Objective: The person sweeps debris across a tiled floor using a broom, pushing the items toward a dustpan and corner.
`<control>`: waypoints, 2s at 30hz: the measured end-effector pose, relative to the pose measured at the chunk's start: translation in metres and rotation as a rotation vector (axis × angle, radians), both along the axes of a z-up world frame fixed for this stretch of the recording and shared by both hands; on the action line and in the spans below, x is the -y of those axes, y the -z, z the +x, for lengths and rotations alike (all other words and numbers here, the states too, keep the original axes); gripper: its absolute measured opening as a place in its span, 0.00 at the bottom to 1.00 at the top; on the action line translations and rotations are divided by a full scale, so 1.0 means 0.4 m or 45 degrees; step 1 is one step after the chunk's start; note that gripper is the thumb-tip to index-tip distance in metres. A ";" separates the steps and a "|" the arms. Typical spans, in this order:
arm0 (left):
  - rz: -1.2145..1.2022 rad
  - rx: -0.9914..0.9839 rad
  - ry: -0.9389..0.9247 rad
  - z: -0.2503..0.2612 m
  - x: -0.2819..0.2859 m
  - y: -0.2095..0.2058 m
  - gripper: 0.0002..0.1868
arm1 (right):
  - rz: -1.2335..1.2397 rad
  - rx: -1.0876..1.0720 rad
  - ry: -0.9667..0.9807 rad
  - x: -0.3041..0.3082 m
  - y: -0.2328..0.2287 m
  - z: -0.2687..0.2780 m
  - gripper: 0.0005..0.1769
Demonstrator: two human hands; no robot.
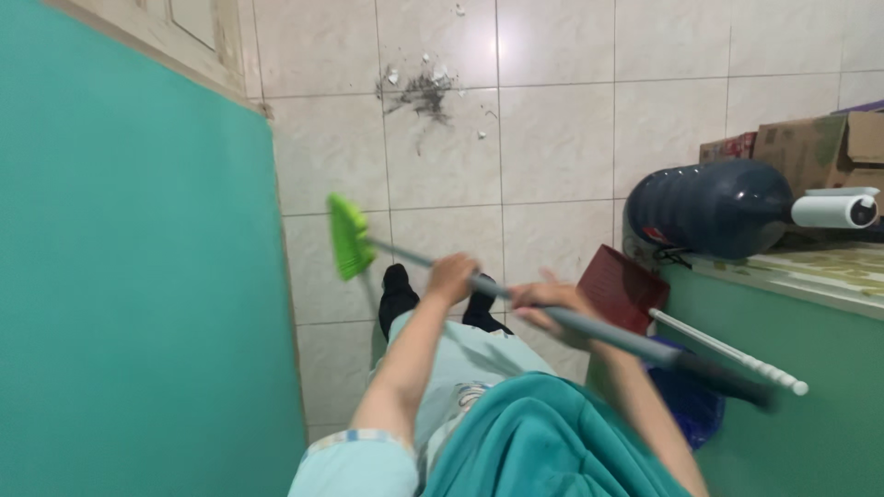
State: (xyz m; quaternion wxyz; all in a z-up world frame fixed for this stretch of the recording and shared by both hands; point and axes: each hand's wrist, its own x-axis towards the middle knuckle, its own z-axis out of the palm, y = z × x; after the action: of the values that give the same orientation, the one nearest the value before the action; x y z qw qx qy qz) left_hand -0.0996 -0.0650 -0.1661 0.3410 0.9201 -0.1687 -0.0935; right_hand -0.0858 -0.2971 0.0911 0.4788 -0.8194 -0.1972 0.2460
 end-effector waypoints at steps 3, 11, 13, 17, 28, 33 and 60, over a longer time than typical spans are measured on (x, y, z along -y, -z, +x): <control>-0.116 -0.098 0.079 0.079 0.268 -0.078 0.08 | -0.057 -0.058 0.202 0.168 -0.136 0.009 0.04; -0.334 0.152 0.117 0.136 0.501 -0.421 0.05 | -0.220 0.288 0.277 0.346 -0.369 -0.079 0.07; -0.350 0.151 0.158 0.088 0.492 -0.491 0.06 | -0.195 0.324 0.234 0.394 -0.417 -0.148 0.05; -0.321 -0.024 0.172 -0.095 0.387 -0.515 0.10 | 0.028 0.234 0.203 0.399 -0.387 -0.263 0.04; 0.388 -0.350 -0.034 -0.500 0.135 -0.095 0.11 | 0.223 -0.208 -0.030 0.165 0.054 -0.439 0.08; -0.117 0.036 -0.100 -0.427 0.469 -0.089 0.09 | 0.041 -0.061 0.007 0.431 -0.070 -0.407 0.03; 0.459 -0.397 -0.165 -0.944 0.444 -0.064 0.07 | 0.184 -0.176 -0.115 0.460 0.067 -0.842 0.06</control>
State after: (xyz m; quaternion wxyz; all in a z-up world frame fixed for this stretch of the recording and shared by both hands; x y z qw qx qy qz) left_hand -0.4771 -0.2427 -0.1404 0.1986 0.9494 -0.0352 -0.2407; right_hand -0.4226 -0.4813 0.0643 0.5376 -0.7541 -0.2174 0.3084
